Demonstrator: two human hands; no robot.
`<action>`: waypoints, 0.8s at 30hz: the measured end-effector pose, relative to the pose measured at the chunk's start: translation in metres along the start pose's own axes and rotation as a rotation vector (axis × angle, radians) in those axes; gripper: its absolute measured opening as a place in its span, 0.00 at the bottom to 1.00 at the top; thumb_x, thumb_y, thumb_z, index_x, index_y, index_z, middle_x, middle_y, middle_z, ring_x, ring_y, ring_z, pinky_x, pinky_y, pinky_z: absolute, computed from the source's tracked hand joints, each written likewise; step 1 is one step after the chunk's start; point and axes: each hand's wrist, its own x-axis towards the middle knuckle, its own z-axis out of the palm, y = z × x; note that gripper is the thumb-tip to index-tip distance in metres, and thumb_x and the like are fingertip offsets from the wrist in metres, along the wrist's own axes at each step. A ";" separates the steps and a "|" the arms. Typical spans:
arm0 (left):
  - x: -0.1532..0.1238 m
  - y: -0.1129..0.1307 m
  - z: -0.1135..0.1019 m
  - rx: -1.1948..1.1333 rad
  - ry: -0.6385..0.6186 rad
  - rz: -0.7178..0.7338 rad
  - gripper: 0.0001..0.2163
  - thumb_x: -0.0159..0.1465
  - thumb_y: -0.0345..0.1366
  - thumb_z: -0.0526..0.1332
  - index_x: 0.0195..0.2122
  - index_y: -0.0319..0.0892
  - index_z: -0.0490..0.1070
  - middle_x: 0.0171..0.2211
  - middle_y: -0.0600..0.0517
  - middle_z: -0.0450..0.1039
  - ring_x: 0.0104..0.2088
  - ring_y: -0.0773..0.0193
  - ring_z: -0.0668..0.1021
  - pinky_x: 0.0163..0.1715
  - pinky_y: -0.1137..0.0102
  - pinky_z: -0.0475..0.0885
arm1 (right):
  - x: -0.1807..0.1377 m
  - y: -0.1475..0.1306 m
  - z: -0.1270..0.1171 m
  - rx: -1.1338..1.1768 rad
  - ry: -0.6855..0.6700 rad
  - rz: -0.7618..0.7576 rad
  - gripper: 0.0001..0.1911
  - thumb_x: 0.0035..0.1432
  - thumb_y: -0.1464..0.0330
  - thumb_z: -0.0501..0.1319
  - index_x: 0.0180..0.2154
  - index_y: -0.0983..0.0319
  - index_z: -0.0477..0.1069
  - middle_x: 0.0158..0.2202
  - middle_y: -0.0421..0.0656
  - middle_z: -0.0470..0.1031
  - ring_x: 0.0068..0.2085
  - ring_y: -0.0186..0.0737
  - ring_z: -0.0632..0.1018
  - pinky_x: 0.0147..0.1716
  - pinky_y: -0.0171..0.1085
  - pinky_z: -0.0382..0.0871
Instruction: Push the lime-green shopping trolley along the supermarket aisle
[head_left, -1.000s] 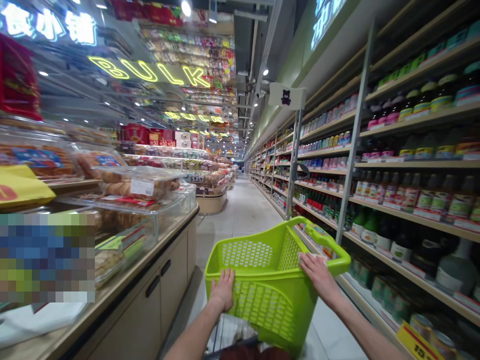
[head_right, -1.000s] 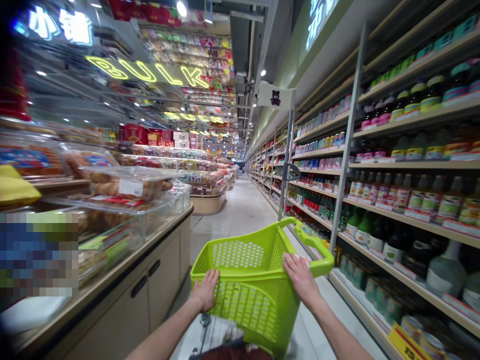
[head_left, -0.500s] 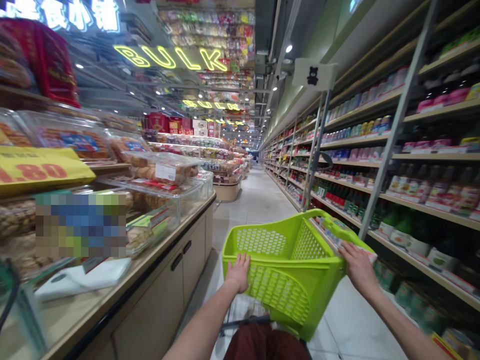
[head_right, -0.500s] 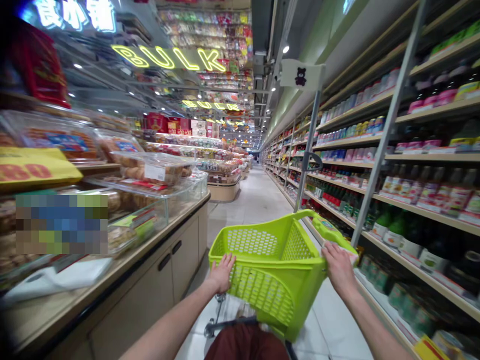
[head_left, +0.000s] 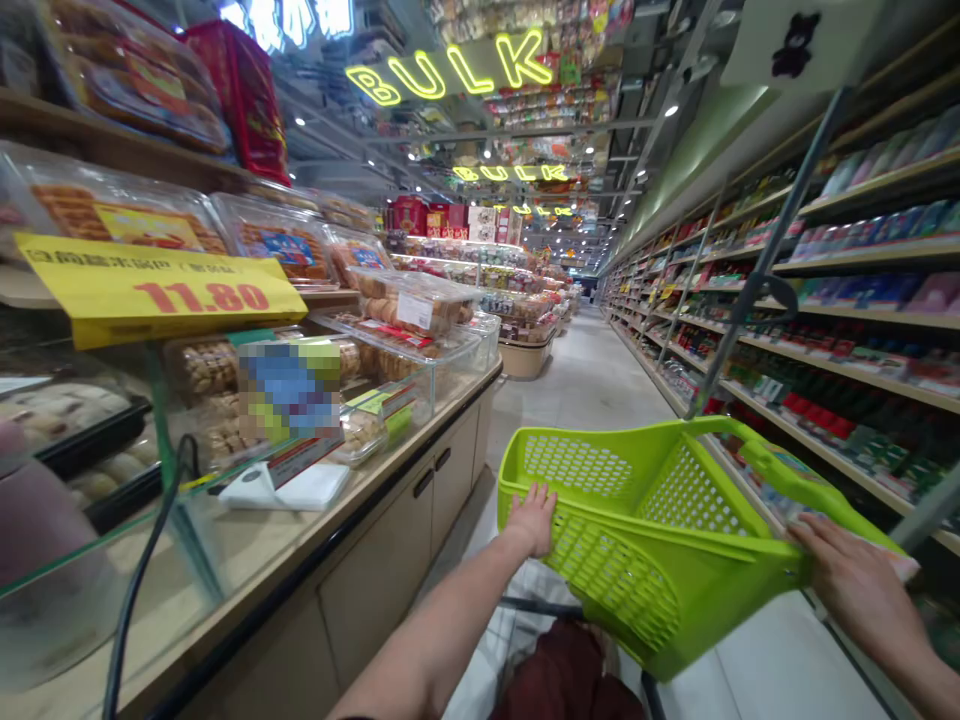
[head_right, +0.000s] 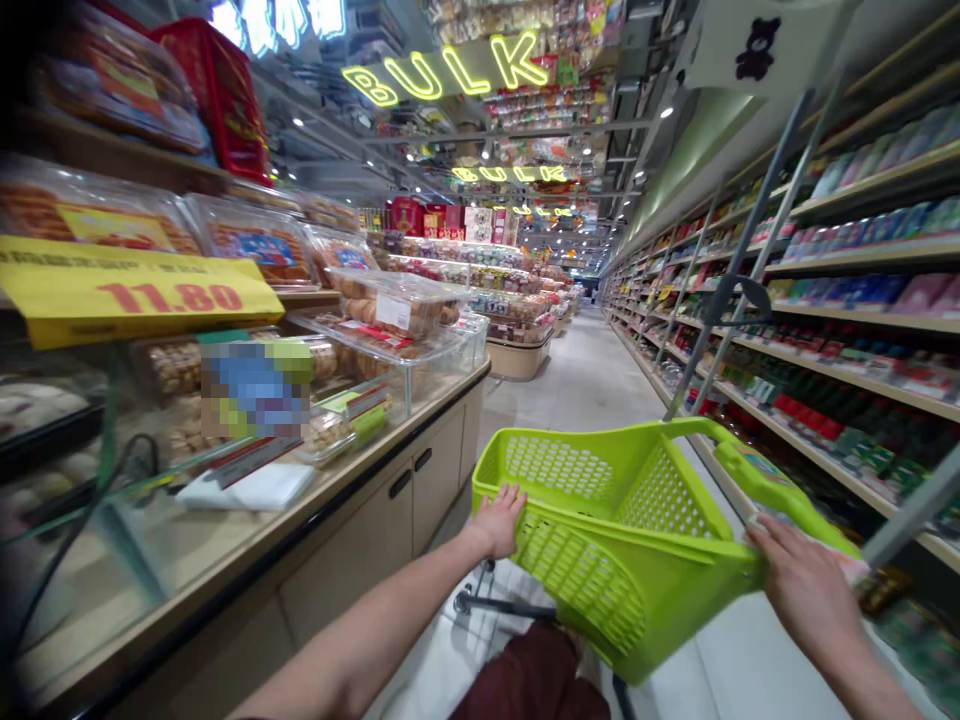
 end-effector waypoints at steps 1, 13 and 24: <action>0.001 -0.002 -0.002 -0.015 -0.007 -0.004 0.43 0.46 0.40 0.57 0.60 0.42 0.32 0.62 0.49 0.27 0.61 0.55 0.37 0.56 0.50 0.43 | 0.003 -0.002 0.004 0.004 0.014 -0.003 0.20 0.38 0.71 0.48 0.34 0.60 0.71 0.42 0.53 0.71 0.45 0.52 0.70 0.40 0.48 0.63; 0.000 -0.009 -0.016 -0.089 0.035 -0.032 0.40 0.49 0.44 0.54 0.60 0.41 0.36 0.63 0.49 0.32 0.61 0.54 0.39 0.55 0.48 0.41 | 0.048 -0.167 0.062 0.051 -0.144 -0.131 0.21 0.48 0.79 0.45 0.42 0.63 0.68 0.49 0.48 0.67 0.51 0.46 0.66 0.46 0.45 0.61; -0.001 -0.001 -0.008 -0.056 0.068 0.069 0.37 0.50 0.44 0.54 0.60 0.44 0.37 0.62 0.49 0.35 0.61 0.57 0.41 0.55 0.48 0.40 | 0.026 -0.074 0.055 0.000 -0.179 -0.084 0.22 0.44 0.75 0.47 0.42 0.61 0.68 0.50 0.48 0.66 0.46 0.50 0.69 0.40 0.47 0.64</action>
